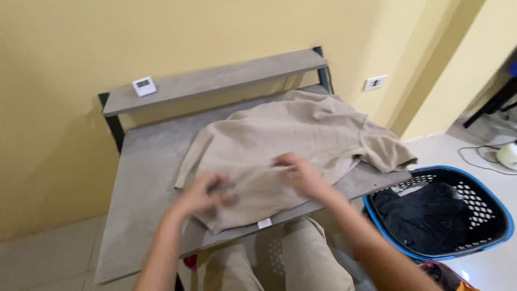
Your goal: The person folds several garments one by one on a small gray table. They retrieve items from a blue laundry basket, unfold and smooth each piece, fold it neatly, and place it into a red basket. Items include a dark gray hoodie, a patterned blue shirt, an orange t-shirt, and a beige sweater.
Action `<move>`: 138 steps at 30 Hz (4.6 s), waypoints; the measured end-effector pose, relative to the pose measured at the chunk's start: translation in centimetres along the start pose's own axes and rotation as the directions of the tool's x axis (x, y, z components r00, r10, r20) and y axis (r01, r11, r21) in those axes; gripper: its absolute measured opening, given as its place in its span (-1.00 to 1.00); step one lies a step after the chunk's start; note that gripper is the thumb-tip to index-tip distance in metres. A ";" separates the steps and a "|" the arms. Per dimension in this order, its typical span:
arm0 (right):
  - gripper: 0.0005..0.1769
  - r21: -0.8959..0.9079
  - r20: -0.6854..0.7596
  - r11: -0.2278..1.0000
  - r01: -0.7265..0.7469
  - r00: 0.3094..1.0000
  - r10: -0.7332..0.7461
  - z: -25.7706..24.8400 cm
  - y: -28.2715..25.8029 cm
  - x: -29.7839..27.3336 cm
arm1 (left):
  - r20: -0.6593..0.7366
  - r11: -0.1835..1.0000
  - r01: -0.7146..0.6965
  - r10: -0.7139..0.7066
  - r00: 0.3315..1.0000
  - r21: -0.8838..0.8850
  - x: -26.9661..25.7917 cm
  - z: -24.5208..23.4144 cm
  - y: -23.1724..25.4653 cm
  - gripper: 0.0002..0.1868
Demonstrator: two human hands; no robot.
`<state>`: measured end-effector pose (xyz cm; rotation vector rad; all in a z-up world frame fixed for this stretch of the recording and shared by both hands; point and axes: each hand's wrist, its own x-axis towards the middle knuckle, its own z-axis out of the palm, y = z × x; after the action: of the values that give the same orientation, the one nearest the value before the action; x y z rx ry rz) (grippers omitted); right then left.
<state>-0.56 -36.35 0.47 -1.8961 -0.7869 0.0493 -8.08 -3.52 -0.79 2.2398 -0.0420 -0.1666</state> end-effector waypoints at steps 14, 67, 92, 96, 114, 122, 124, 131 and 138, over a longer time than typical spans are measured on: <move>-0.42 -0.688 -0.083 0.724 -0.050 0.997 -0.010 -1.3 2.6 -4.8 | -0.317 0.955 0.003 0.096 0.943 0.296 -6.3 3.6 1.5 -0.74; 0.18 -0.613 -0.091 0.770 -0.177 0.984 0.153 -2.8 -3.4 -7.4 | -0.182 0.851 -0.241 0.174 0.968 -0.467 4.6 6.3 10.7 -0.69; -0.40 -0.765 -0.554 0.528 -0.370 0.796 -0.245 -10.9 -5.1 -8.9 | -0.482 0.047 -0.501 0.211 0.851 -0.864 8.0 9.7 19.1 -0.43; -0.83 -0.303 -0.244 0.950 -0.076 0.970 0.000 -0.5 -4.2 -9.8 | -0.390 -0.017 -0.395 0.207 0.897 -0.918 7.9 11.3 19.3 -0.42; -0.57 0.713 -0.216 0.663 -0.228 0.829 0.516 -8.4 0.1 -6.1 | -0.290 0.181 -0.262 -0.154 0.944 -0.948 5.1 4.0 2.3 -0.39; -0.53 0.807 -0.263 0.587 -0.066 0.850 0.457 -16.8 -1.7 -7.0 | -0.384 0.111 -0.369 -0.178 0.906 -0.923 0.9 -0.8 -2.7 -0.37; -0.52 0.780 -0.273 0.620 -0.082 0.848 0.455 -17.4 -1.5 -6.8 | -0.467 0.082 -0.460 -0.138 0.873 -0.884 0.5 -3.1 -2.6 -0.37; -0.48 0.172 -0.274 0.959 -0.226 0.924 0.267 -9.7 -1.3 -4.0 | -0.548 0.018 -0.548 -0.044 0.835 -0.836 0.1 -6.4 -0.3 -0.35; -0.44 -0.271 0.063 0.953 -0.136 0.985 0.159 0.4 -2.0 -4.4 | -0.453 -0.101 -0.447 0.053 0.890 -0.889 1.4 -2.1 2.1 -0.33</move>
<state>-5.15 -37.87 0.56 -2.2191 -0.7348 0.1222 -6.32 -3.27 1.98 0.5819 -0.1523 0.3053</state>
